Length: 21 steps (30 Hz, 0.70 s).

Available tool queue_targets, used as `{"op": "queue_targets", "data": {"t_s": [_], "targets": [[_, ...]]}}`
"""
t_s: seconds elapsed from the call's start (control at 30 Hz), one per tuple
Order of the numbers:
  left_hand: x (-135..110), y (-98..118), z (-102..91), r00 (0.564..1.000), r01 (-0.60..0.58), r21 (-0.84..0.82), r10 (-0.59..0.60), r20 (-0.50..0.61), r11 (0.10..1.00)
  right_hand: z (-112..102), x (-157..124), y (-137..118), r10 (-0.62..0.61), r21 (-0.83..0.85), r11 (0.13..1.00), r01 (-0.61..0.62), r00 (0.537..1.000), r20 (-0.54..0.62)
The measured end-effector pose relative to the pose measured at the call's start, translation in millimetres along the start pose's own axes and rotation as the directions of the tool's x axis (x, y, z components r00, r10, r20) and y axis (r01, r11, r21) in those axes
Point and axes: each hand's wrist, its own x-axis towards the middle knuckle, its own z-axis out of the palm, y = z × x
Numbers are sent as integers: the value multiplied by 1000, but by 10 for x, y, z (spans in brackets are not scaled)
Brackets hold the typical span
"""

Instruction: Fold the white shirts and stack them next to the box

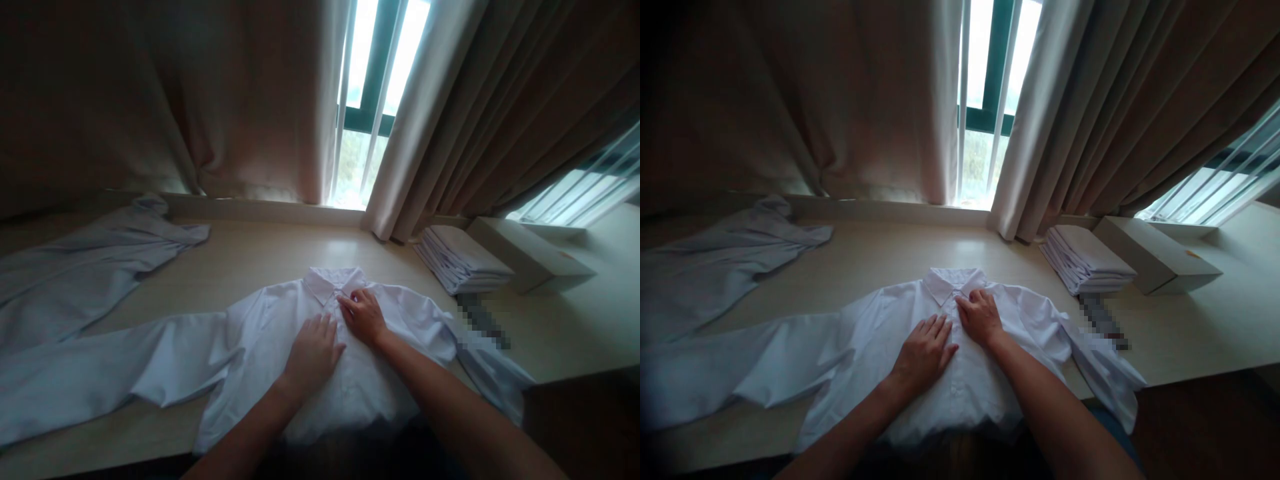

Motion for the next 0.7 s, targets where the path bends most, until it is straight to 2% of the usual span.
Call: {"op": "queue_targets", "data": {"t_s": [0.1,0.2,0.3,0.37,0.43,0.47,0.6,0.67,0.7], "targets": [[-25,-333,-200,994,106,78,-104,-34,991,18,-7,3,-6,0,1000,6,1000,-17],[-100,-882,-386,959,284,168,-281,-45,944,36,-14,-1,-7,-10,1000,6,1000,-23],[-244,-1444,-437,881,452,194,-470,58,871,51,-9,-5,-4,-31,1000,3,1000,-21],[-334,-1709,-415,824,519,189,-547,147,833,59,7,-1,-1,-49,999,0,1000,-20],[-387,-1850,-401,792,553,194,-584,177,810,62,36,15,9,-69,998,-10,1000,-19],[-397,-1878,-411,791,559,201,-590,163,804,63,56,28,15,-79,997,-16,1000,-20],[-389,-1853,-562,833,538,194,-552,25,820,60,158,109,22,-109,994,-23,1000,-11],[-401,-1864,-647,844,527,175,-536,6,832,61,220,156,24,-121,992,-24,1000,3],[-418,-1893,-676,835,539,169,-550,25,825,63,251,177,28,-128,991,-27,1000,9]]}}
